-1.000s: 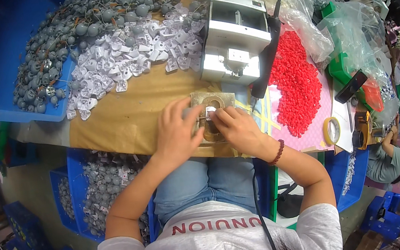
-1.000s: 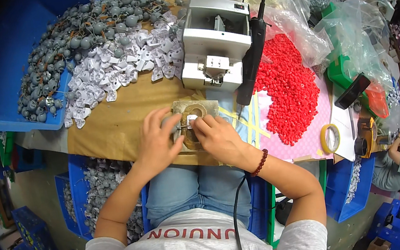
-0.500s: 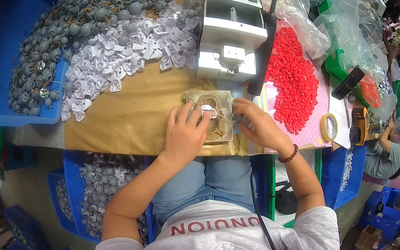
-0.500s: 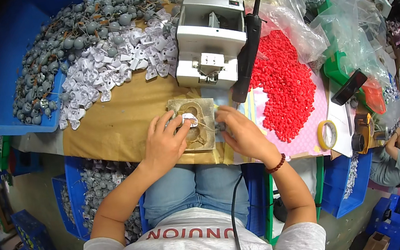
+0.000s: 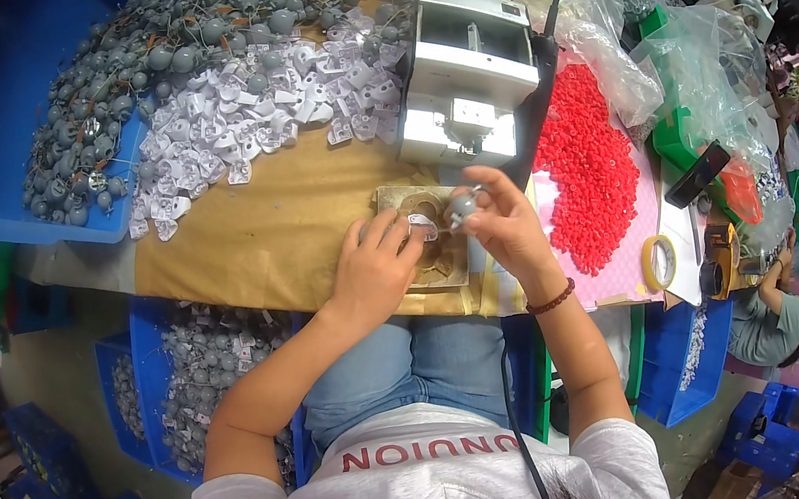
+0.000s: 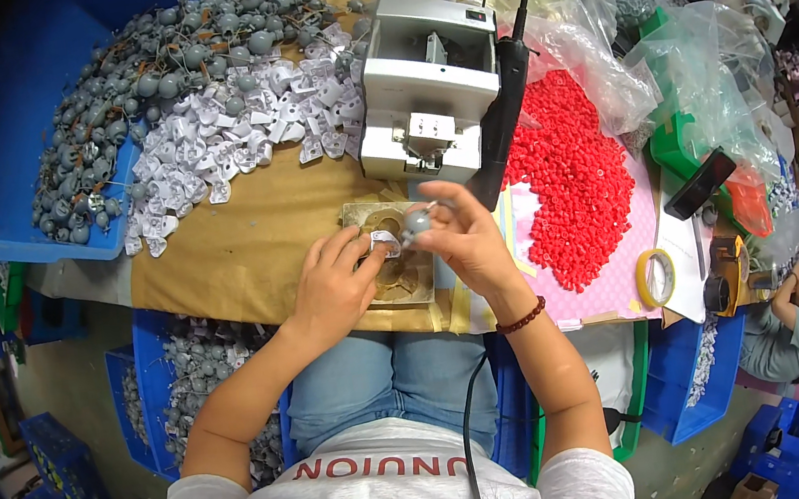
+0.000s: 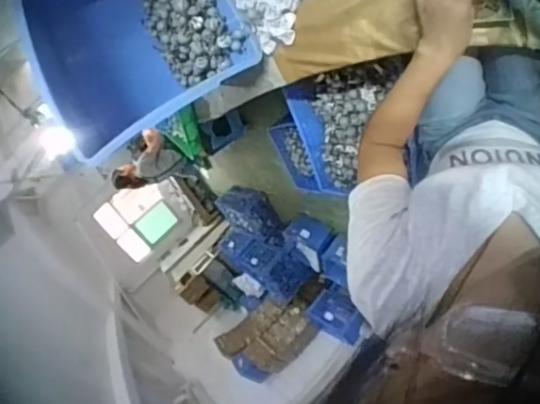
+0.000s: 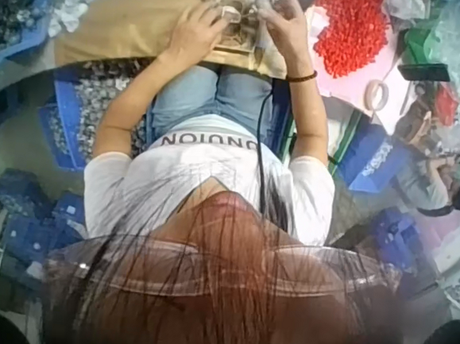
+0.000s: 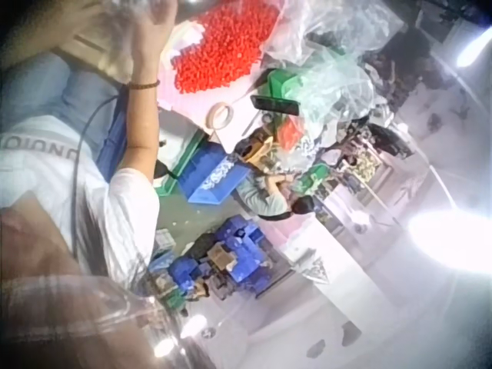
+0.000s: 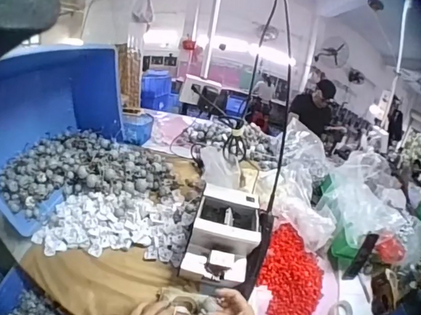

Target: Manually assembling small electric motor components by placing internal parts into a housing and securing them using a suspended electric screwdriver.

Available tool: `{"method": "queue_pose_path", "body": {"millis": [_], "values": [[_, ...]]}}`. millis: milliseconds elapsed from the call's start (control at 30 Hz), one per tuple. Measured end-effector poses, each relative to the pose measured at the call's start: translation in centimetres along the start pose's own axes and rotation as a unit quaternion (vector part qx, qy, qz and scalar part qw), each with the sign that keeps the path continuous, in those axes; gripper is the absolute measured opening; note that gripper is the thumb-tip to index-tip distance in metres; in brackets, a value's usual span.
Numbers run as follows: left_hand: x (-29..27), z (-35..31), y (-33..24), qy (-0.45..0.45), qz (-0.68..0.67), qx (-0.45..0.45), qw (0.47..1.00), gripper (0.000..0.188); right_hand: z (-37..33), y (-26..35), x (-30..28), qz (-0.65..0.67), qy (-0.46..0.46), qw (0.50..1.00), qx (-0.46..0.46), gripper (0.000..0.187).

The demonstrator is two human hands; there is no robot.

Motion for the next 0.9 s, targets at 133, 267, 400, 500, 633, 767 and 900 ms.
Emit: {"method": "queue_pose_path", "body": {"millis": [133,267,400,500,633,767,900], "values": [[-0.2,0.2,0.3,-0.001,-0.019,0.015,1.0,0.035,1.1,1.0,0.8,-0.181,0.025,0.977,0.108,0.048],[-0.2,0.2,0.7,-0.008,-0.033,0.024,0.999,0.03,1.9,1.1,2.5,-0.464,0.023,0.881,0.087,0.047],[-0.3,0.5,1.0,-0.001,-0.045,0.026,0.999,0.028,2.0,0.7,2.7,-0.619,0.022,0.785,0.009,0.049],[-0.5,1.1,0.9,0.032,-0.069,-0.029,0.997,0.031,1.9,0.2,2.7,-0.633,0.015,0.774,-0.014,0.05],[-1.2,2.7,0.1,0.005,-0.094,-0.07,0.993,0.034,1.5,0.5,3.5,-0.601,0.002,0.799,-0.025,0.051],[-0.3,3.3,0.0,0.005,-0.06,-0.071,0.996,0.034,1.4,1.4,0.5,-0.68,-0.117,0.685,-0.234,0.052],[-0.1,2.9,0.1,-0.009,-0.057,-0.072,0.996,0.035,3.2,4.3,-2.7,-0.635,-0.279,0.685,-0.223,0.057]]}}
Point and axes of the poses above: each hand's wrist, its own z-axis towards the middle knuckle, its own x-axis out of the palm, y = z × x, the point moved 1 cm from there along z, towards the middle knuckle, and after that the axes turned 12 degrees about y, right-handed, at the moved point
